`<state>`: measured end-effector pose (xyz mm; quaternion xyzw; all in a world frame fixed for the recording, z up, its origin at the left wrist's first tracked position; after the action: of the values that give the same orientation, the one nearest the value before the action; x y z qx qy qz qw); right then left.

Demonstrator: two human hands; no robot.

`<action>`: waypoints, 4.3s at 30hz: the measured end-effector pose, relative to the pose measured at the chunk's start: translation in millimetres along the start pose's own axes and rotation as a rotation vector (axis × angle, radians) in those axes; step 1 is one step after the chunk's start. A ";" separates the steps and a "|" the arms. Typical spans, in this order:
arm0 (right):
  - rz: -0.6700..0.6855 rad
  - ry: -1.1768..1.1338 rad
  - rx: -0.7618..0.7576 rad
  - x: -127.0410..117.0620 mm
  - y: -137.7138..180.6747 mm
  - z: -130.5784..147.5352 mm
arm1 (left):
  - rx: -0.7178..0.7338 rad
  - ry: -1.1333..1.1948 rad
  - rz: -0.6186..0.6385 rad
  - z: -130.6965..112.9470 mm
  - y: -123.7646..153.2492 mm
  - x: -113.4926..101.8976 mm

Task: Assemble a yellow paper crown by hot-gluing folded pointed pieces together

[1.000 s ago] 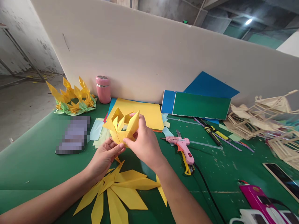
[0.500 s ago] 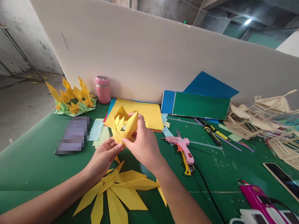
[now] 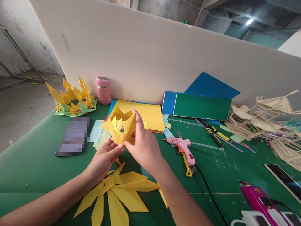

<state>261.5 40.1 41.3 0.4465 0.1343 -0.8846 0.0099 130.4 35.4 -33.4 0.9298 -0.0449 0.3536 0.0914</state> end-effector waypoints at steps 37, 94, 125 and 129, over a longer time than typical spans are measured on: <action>-0.158 0.320 -0.287 -6.5 -0.6 -1.1 | 0.002 0.146 -0.188 -9.8 -10.9 -7.1; -0.266 -0.285 0.534 -43.4 74.7 -128.9 | 0.403 -1.493 0.423 -40.2 8.4 -30.4; 0.198 -0.579 0.155 6.3 73.1 -78.8 | 0.052 -0.556 -0.040 -39.6 14.1 -19.2; 0.203 -0.551 0.119 7.9 71.7 -78.3 | 0.017 -0.607 -0.074 -39.8 15.4 -19.8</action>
<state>328.2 -8.9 -25.6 0.2004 0.0292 -0.9733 0.1080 87.6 28.7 -15.3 0.9947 -0.0333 0.0564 0.0791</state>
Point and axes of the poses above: each hand's wrist, its own y-axis away from the middle knuckle, its own x-axis out of the palm, z = x × y, the point moved 3 cm from there along -y, towards the middle knuckle, and after that the axes turned 9 degrees about y, right-handed, at the moved point
